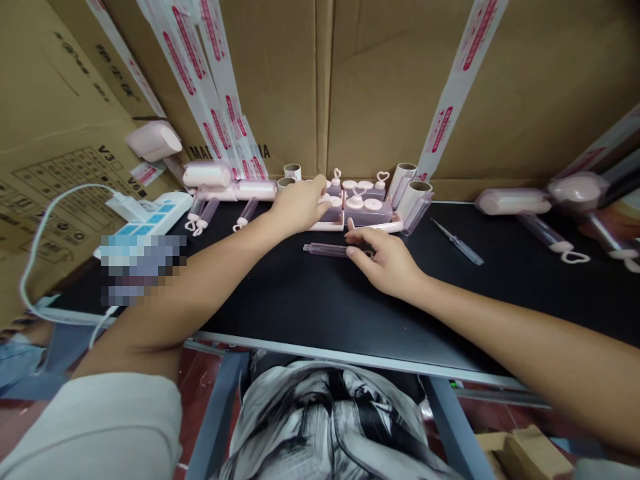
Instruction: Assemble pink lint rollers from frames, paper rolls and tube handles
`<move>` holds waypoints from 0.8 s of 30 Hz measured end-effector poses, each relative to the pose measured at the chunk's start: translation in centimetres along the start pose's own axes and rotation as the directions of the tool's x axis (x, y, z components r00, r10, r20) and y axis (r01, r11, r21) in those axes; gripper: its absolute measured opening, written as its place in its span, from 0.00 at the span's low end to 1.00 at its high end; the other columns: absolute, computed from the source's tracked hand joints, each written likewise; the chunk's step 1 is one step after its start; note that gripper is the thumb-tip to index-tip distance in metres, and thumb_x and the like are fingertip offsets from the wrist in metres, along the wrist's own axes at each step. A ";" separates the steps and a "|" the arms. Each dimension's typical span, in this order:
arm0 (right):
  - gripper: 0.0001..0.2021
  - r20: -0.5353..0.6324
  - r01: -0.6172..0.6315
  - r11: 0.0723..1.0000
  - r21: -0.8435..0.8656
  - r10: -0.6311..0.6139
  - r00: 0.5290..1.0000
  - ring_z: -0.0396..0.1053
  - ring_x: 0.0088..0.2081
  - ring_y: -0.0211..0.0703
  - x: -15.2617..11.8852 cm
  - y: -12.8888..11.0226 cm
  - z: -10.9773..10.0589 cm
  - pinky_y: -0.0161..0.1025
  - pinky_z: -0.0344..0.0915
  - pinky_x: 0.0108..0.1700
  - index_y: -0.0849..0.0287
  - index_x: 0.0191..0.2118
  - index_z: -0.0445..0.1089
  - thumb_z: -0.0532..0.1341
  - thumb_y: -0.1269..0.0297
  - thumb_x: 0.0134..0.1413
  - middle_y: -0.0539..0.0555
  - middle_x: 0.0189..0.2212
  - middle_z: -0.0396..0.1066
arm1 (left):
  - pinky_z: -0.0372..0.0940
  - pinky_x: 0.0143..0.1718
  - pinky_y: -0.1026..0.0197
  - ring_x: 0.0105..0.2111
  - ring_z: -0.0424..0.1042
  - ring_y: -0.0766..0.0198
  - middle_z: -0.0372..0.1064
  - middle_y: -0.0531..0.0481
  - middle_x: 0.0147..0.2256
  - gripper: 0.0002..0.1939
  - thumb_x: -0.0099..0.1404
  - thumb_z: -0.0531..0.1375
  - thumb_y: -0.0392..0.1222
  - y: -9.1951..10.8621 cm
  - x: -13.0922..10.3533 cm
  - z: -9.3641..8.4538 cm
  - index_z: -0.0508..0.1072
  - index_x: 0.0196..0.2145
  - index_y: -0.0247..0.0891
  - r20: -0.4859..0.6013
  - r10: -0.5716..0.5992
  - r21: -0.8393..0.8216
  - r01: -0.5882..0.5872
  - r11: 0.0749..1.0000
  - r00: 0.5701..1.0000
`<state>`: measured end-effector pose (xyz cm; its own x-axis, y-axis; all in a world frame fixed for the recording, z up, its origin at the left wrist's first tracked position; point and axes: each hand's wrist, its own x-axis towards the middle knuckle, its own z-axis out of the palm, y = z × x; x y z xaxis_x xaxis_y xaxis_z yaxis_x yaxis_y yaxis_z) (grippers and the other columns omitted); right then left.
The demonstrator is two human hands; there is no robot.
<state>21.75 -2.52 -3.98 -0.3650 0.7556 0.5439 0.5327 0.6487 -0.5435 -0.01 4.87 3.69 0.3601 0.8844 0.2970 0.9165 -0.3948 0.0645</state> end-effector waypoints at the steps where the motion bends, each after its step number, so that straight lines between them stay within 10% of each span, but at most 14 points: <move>1: 0.09 -0.034 -0.034 0.998 0.062 0.036 0.999 0.77 0.43 0.52 -0.1 0.0 0.0 0.47 0.70 0.47 0.56 0.50 0.73 0.61 0.62 0.68 0.57 0.42 0.81 | 0.68 0.48 0.52 0.50 0.78 0.45 0.79 0.37 0.48 0.19 0.73 0.63 0.50 0.4 -0.7 -0.1 0.72 0.55 0.36 -0.019 0.043 -0.038 -0.044 0.998 0.999; 7: 0.14 -0.075 -0.142 0.893 0.427 0.191 0.979 0.77 0.37 0.47 -0.2 0.3 0.4 0.44 0.72 0.41 0.54 0.53 0.67 0.63 0.53 0.69 0.52 0.37 0.79 | 0.67 0.43 0.54 0.45 0.80 0.48 0.80 0.41 0.47 0.21 0.72 0.64 0.57 3.2 -5.1 0.7 0.73 0.54 0.39 0.021 0.318 -0.087 -0.315 0.945 0.948; 12: 0.14 -0.123 -0.111 0.881 0.460 0.187 0.975 0.75 0.34 0.45 0.1 0.8 0.5 0.43 0.71 0.39 0.55 0.50 0.69 0.67 0.55 0.65 0.50 0.33 0.75 | 0.68 0.48 0.54 0.51 0.77 0.48 0.77 0.40 0.50 0.24 0.71 0.65 0.59 3.0 -4.4 0.5 0.74 0.53 0.39 -0.016 0.422 -0.086 -0.422 0.903 0.907; 18: 0.11 -0.104 -0.088 0.950 0.301 0.125 0.987 0.74 0.35 0.44 0.2 0.5 0.0 0.43 0.70 0.41 0.56 0.49 0.75 0.64 0.56 0.68 0.53 0.37 0.78 | 0.62 0.64 0.44 0.60 0.68 0.42 0.68 0.33 0.57 0.14 0.72 0.61 0.46 -3.7 -0.4 -0.7 0.78 0.48 0.34 -0.290 -0.041 -0.015 0.038 0.999 0.956; 24: 0.07 -0.032 0.048 0.991 0.124 -0.045 0.998 0.75 0.37 0.45 0.0 -0.5 -0.5 0.41 0.69 0.42 0.55 0.43 0.77 0.62 0.60 0.70 0.54 0.37 0.80 | 0.69 0.57 0.49 0.48 0.73 0.50 0.74 0.41 0.44 0.10 0.68 0.63 0.48 -8.5 0.6 -0.2 0.77 0.36 0.38 -0.158 -0.187 -0.092 0.174 0.980 0.969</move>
<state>21.89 -2.95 -3.37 -0.3635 0.7226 0.5880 0.4159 0.6907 -0.5916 -7.60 8.73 3.49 0.1499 0.8918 0.4268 0.9451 -0.2561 0.2031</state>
